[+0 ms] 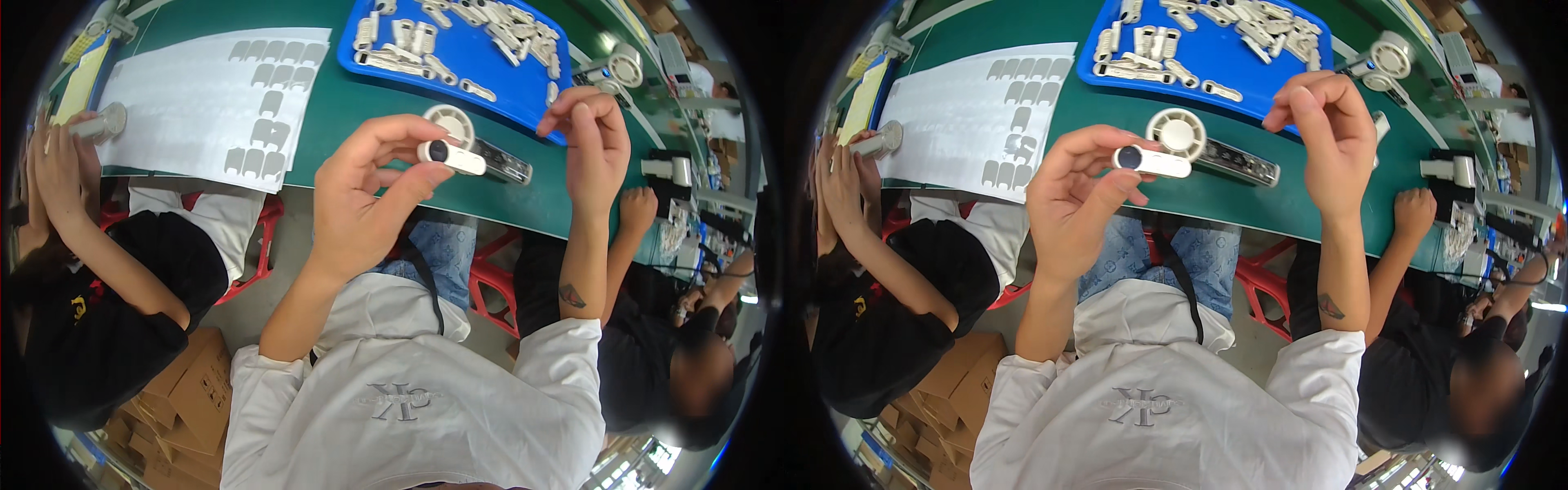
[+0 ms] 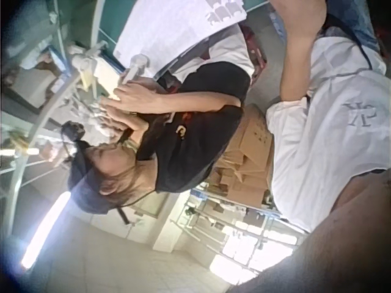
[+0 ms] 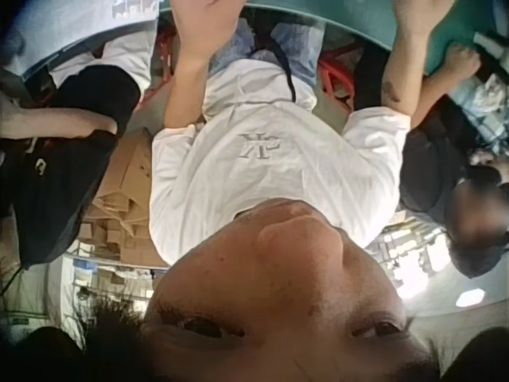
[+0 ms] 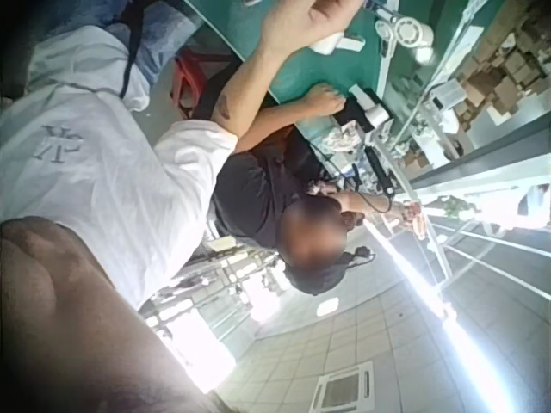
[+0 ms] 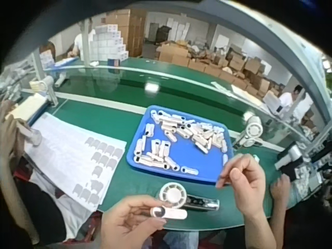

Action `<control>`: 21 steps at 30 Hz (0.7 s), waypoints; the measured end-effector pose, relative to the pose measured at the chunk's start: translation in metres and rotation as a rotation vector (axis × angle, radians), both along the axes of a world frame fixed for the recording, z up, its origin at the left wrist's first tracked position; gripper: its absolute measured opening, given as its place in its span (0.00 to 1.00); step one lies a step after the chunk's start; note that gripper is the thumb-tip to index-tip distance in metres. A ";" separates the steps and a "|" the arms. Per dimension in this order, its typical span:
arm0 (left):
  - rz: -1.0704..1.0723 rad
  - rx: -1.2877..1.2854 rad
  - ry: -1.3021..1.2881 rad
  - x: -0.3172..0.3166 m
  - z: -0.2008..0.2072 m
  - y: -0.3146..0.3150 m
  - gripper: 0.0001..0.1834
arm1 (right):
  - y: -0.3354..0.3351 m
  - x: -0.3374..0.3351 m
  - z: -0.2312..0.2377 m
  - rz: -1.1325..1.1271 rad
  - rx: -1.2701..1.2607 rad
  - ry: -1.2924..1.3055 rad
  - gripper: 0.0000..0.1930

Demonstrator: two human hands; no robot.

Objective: The person assembles small white plastic components on a green workbench. They pick up cylindrical parts and a fan-like piece, fit them together, and place the finished units on the table. The process is repeated with multiple identical parts from a blue tray.

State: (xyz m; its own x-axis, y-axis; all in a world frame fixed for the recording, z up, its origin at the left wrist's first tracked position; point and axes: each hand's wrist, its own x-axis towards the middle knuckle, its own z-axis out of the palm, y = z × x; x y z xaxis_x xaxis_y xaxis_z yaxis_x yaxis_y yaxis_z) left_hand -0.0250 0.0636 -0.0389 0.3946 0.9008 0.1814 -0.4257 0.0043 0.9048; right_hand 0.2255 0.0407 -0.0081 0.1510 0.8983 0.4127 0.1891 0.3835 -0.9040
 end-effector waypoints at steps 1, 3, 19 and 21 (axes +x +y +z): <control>-0.007 0.003 -0.005 0.003 0.001 -0.002 0.15 | -0.007 0.003 0.005 0.113 0.062 0.078 0.05; -0.004 -0.004 0.009 0.004 0.001 -0.010 0.16 | -0.023 0.002 0.012 0.262 0.201 0.052 0.05; -0.093 0.201 0.028 0.020 0.026 -0.044 0.16 | -0.089 -0.007 0.026 0.999 0.204 0.778 0.08; -0.093 0.228 0.051 0.022 0.027 -0.046 0.15 | -0.092 -0.006 0.025 1.009 0.204 0.804 0.09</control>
